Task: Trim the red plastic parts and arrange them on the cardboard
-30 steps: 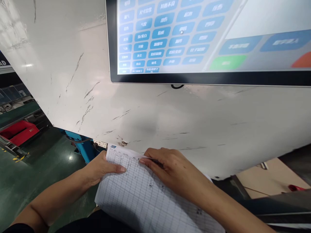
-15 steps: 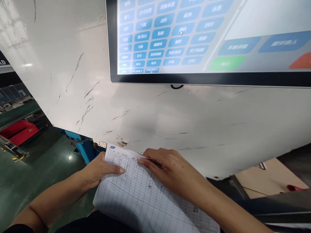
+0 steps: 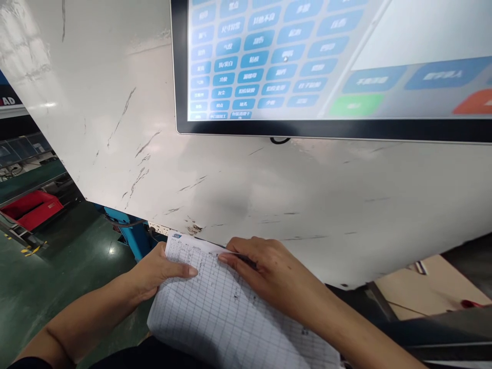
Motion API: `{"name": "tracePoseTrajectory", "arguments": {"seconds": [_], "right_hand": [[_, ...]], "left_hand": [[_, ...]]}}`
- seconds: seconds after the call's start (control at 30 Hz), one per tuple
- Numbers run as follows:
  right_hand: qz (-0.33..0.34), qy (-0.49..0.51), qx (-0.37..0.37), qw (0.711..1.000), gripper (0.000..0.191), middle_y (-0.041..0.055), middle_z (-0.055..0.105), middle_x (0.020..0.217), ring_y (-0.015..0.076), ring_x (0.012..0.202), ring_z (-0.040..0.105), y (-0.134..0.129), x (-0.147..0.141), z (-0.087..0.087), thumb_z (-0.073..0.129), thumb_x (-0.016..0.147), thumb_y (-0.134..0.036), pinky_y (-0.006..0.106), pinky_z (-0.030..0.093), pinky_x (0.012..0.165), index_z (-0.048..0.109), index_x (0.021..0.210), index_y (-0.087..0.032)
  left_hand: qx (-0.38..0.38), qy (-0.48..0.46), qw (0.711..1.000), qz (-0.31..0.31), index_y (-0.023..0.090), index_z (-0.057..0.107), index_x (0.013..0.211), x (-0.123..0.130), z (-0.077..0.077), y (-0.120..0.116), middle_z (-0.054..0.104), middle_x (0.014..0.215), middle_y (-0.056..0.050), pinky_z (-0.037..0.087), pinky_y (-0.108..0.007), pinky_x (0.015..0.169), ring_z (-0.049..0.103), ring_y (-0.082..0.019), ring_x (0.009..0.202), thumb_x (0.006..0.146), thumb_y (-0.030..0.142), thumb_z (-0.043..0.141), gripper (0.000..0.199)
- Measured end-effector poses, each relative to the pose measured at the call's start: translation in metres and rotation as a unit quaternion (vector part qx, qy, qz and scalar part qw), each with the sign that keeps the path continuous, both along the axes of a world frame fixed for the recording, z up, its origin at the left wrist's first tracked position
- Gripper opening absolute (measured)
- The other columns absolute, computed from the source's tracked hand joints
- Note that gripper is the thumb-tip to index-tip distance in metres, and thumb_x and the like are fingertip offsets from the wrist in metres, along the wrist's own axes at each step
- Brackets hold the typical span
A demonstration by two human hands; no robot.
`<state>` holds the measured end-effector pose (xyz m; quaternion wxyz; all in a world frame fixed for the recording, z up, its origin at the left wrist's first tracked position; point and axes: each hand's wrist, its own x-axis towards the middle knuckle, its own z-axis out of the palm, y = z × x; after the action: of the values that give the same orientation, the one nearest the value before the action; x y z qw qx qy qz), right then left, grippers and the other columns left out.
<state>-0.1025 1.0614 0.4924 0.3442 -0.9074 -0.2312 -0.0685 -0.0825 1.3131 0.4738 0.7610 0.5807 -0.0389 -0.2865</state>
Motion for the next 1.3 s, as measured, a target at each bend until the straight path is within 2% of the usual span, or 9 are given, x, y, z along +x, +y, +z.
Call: {"name": "tracePoseTrajectory", "arguments": {"seconds": [0.2,0.43,0.6,0.9,1.17,1.3], "right_hand": [[-0.019,0.023,0.018,0.999,0.043,-0.0017,0.069,0.07,0.0153,0.06,0.061,-0.002,-0.005,0.008,0.049,0.104,-0.061,0.03,0.039,0.056,0.07,0.087,-0.027],[-0.016,0.007,0.021,1.0,0.048,0.0004,0.069,0.066,0.0162,0.056,0.061,-0.004,-0.004,0.006,0.046,0.104,-0.062,0.03,0.039,0.052,0.072,0.085,-0.026],[-0.023,0.006,0.024,0.999,0.047,-0.0006,0.068,0.065,0.0157,0.056,0.06,-0.003,-0.006,0.008,0.047,0.105,-0.061,0.031,0.038,0.053,0.07,0.082,-0.027],[-0.011,-0.007,0.038,0.999,0.048,-0.0027,0.062,0.056,0.0125,0.045,0.05,-0.004,0.001,-0.002,0.047,0.105,-0.061,0.029,0.034,0.047,0.069,0.079,-0.027],[-0.03,0.006,0.051,0.998,0.046,-0.0032,0.062,0.058,0.013,0.048,0.053,-0.002,-0.009,0.009,0.049,0.104,-0.06,0.029,0.036,0.049,0.07,0.081,-0.027],[-0.031,-0.001,0.047,0.998,0.046,-0.0028,0.062,0.057,0.0133,0.047,0.054,-0.003,-0.009,0.007,0.048,0.104,-0.06,0.029,0.036,0.048,0.07,0.08,-0.027]], "left_hand": [[0.008,0.004,1.0,0.006,0.009,0.082,0.094,-0.002,0.005,0.0,0.08,0.096,-0.015,0.054,-0.047,0.094,0.073,-0.032,0.096,0.05,0.023,0.1,0.05],[0.021,0.001,1.0,0.011,0.009,0.082,0.093,-0.001,0.01,-0.001,0.08,0.097,-0.016,0.054,-0.047,0.094,0.073,-0.033,0.098,0.05,0.022,0.099,0.048],[0.024,0.004,1.0,0.012,0.01,0.082,0.09,0.0,0.008,-0.002,0.081,0.096,-0.016,0.055,-0.045,0.091,0.073,-0.032,0.096,0.05,0.023,0.098,0.045],[0.017,-0.008,1.0,0.004,0.01,0.083,0.094,0.001,0.003,-0.001,0.082,0.102,-0.016,0.055,-0.044,0.095,0.075,-0.031,0.098,0.054,0.019,0.096,0.043],[0.013,-0.014,1.0,-0.002,0.011,0.083,0.098,-0.001,0.004,-0.001,0.082,0.106,-0.018,0.055,-0.047,0.098,0.075,-0.035,0.104,0.056,0.021,0.096,0.046],[0.013,-0.015,1.0,-0.001,0.011,0.083,0.096,-0.003,0.004,-0.001,0.082,0.105,-0.018,0.055,-0.048,0.097,0.075,-0.035,0.103,0.055,0.022,0.097,0.045]]}}
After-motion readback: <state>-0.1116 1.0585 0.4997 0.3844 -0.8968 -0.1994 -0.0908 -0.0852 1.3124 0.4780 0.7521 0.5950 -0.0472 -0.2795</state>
